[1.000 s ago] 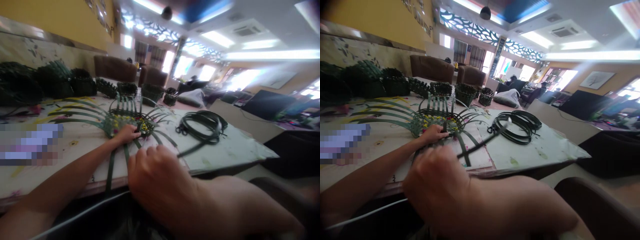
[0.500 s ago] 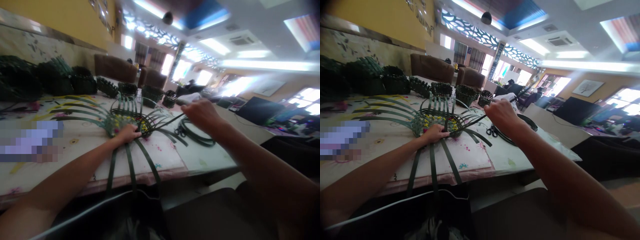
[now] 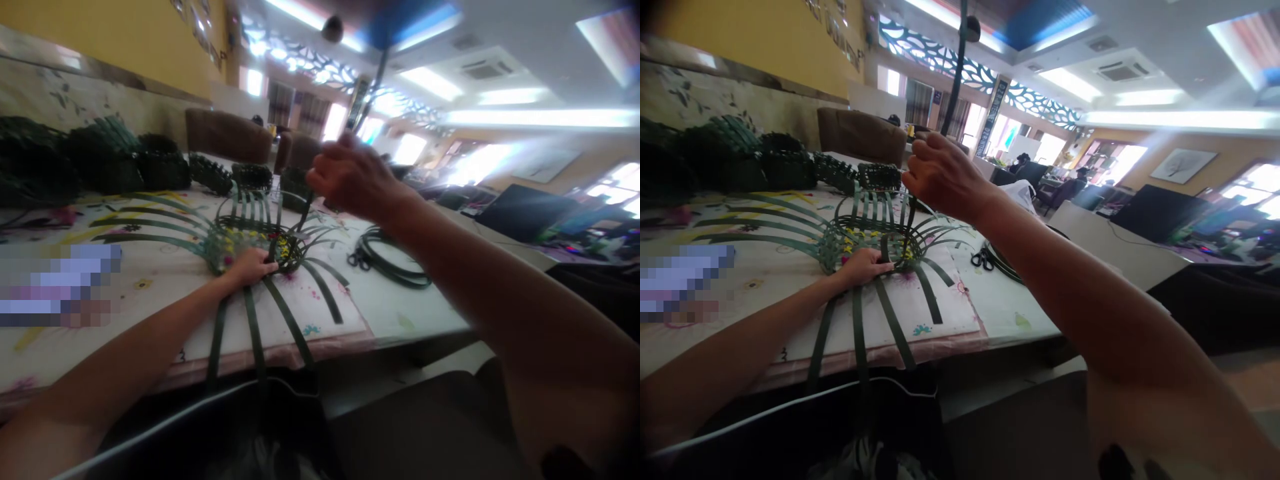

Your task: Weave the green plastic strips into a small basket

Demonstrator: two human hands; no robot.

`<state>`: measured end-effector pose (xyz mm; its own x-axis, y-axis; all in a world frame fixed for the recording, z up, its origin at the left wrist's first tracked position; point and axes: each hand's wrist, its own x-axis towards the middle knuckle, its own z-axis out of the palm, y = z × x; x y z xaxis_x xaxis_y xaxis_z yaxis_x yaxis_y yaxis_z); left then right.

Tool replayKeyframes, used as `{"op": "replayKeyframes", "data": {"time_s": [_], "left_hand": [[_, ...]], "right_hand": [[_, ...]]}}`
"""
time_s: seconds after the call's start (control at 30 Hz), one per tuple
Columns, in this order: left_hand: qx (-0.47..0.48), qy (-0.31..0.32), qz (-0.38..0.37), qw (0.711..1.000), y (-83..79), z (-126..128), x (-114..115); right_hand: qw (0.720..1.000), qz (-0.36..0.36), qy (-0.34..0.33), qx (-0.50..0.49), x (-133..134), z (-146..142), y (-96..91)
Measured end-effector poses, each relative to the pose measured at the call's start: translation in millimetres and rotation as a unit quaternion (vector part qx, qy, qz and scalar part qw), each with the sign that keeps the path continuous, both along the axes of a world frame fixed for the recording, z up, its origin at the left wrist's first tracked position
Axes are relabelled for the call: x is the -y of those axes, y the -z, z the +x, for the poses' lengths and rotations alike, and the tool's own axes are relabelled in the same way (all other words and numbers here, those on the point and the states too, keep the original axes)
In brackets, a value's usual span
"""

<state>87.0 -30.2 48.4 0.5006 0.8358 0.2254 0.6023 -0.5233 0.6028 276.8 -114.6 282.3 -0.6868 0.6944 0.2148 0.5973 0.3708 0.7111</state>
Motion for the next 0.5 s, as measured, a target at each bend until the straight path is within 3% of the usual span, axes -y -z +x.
{"op": "replayKeyframes", "data": {"time_s": [0.1,0.2,0.33,0.5], "left_hand": [[-0.009,-0.013,0.000,1.000,-0.4,0.4,0.9],[-0.005,-0.011,-0.006,1.000,-0.6,1.0,1.2],[0.001,-0.004,-0.006,1.000,0.1,2.2,0.3],[-0.001,-0.004,0.012,1.000,3.0,3.2,-0.9]], "right_hand": [[1.000,0.005,0.026,-0.001,-19.1,7.8,0.1],[0.997,0.013,0.079,0.021,-9.6,23.7,3.6],[0.988,0.026,0.133,0.079,51.0,32.7,17.0],[0.963,-0.019,0.267,-0.019,128.6,22.7,64.4]]}}
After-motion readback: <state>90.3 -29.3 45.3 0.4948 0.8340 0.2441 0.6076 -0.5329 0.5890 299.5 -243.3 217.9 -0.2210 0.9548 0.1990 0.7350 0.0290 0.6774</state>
